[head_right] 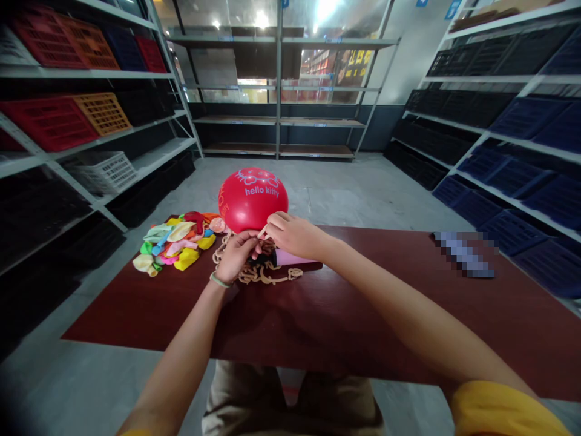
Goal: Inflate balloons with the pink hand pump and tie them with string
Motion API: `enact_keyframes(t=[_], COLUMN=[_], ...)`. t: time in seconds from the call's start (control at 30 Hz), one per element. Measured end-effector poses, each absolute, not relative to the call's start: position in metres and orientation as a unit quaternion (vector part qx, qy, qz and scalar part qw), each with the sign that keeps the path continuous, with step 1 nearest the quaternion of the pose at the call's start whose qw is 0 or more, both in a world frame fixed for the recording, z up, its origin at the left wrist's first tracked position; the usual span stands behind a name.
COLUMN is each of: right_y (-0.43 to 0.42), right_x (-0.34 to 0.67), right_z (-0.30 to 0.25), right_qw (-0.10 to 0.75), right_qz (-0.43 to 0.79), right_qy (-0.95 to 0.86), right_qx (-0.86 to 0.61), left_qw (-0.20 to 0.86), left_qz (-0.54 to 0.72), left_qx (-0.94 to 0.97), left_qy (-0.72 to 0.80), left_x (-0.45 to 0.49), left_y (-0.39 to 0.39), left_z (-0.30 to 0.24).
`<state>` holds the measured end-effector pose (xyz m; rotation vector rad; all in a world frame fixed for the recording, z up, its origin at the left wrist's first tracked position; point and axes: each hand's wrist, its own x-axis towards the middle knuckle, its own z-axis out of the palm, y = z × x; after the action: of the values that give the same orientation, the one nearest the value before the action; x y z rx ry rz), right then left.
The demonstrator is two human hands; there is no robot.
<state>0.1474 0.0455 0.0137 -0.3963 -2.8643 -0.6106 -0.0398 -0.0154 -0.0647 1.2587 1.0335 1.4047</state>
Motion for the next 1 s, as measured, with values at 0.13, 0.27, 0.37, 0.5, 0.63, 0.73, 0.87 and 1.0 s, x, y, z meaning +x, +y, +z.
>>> enact_keyframes(t=[0.13, 0.27, 0.37, 0.5, 0.63, 0.73, 0.87, 1.0], right_y=[0.043, 0.048, 0.052, 0.054, 0.055, 0.053, 0.044, 0.033], right_x=[0.145, 0.145, 0.147, 0.149, 0.145, 0.137, 0.121, 0.110], right_z=[0.022, 0.029, 0.031, 0.030, 0.029, 0.030, 0.026, 0.021], right_qw=[0.103, 0.090, 0.090, 0.098, 0.125, 0.124, 0.125, 0.137], right_qz=[-0.166, -0.150, -0.137, -0.100, -0.047, -0.056, -0.081, -0.083], right_qy=[-0.966, -0.969, -0.974, -0.977, -0.968, -0.963, -0.951, -0.944], right_qx=[-0.172, -0.176, -0.153, -0.158, -0.213, -0.234, -0.271, -0.290], left_qw=[0.469, 0.475, 0.496, 0.495, 0.413, 0.287, 0.130, 0.027], left_qz=[0.541, 0.534, 0.560, 0.550, 0.501, 0.459, 0.426, 0.419], left_qx=[0.556, 0.561, 0.529, 0.543, 0.625, 0.700, 0.744, 0.729], left_qy=[0.424, 0.418, 0.400, 0.398, 0.433, 0.465, 0.498, 0.541], left_x=[-0.041, -0.041, -0.041, -0.040, -0.035, -0.030, -0.026, -0.025], left_y=[-0.015, -0.015, -0.014, -0.014, -0.017, -0.019, -0.019, -0.018], left_z=[-0.063, -0.065, -0.065, -0.065, -0.070, -0.074, -0.081, -0.090])
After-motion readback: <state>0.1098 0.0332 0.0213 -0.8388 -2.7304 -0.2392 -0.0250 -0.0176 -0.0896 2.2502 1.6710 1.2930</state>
